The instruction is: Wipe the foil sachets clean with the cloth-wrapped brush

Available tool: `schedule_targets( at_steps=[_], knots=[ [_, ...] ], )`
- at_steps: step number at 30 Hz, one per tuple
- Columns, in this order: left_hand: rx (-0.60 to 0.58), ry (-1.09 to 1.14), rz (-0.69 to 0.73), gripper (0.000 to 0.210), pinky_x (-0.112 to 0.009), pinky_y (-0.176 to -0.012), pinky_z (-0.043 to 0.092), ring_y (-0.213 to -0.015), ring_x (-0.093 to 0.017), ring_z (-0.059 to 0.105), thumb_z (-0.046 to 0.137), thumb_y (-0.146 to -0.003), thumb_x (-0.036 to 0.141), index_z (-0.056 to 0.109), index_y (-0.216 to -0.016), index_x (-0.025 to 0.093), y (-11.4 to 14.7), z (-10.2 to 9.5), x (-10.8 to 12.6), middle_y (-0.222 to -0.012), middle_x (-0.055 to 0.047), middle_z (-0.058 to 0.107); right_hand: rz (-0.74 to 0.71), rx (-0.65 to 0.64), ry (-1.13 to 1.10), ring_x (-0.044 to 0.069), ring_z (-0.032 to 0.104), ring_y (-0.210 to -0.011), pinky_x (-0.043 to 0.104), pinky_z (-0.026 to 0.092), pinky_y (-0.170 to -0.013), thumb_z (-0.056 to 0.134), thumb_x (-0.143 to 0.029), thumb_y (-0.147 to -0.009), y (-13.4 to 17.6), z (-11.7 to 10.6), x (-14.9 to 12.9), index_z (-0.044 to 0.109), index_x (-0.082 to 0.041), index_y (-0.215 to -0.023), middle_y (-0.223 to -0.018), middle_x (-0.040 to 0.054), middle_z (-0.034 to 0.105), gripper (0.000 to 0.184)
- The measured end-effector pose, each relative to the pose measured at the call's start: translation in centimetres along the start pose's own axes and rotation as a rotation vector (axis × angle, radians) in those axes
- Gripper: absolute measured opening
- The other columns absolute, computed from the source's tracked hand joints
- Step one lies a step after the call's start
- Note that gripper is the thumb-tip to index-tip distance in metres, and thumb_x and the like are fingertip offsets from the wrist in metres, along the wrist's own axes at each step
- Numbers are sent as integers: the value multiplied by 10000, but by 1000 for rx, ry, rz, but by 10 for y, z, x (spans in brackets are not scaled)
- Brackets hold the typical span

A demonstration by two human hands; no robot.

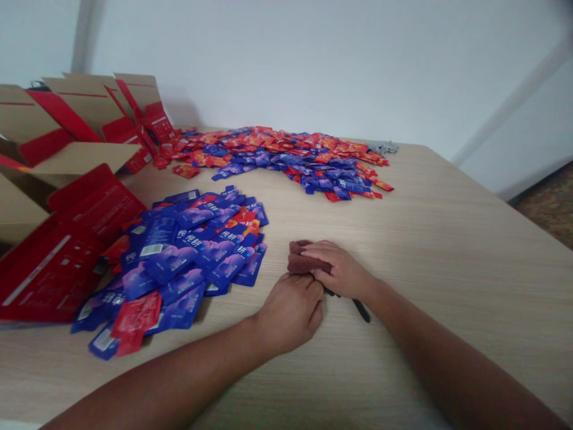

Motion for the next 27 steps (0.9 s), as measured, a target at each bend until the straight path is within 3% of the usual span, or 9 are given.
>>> schedule_targets(
  at_steps=[11,27],
  knots=[
    [-38,-11,-40,84,-442,-872,524,-940,-270,665,581,-979,255,633,-946,198,-1,-3,3,-984,-86,718,78,46,52,303,699,-1260,551,544,-1081,652,-96,-838,-3,-1,0,690,-303,-1348,-1339,69,761,551],
    [23,22,5,76,-434,-940,535,-1030,-269,672,613,-967,242,655,-998,187,0,2,-1,-1080,-96,729,-44,1,35,312,665,-1340,568,513,-1153,659,-125,-858,4,0,0,652,-274,-1437,-1388,95,741,598]
  ],
)
Point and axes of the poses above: each hand's wrist, its own y-axis away from the middle knuckle, its own z-axis out of the palm, x = y × z, the point moved 1 cm from there along -y, towards the middle knuckle
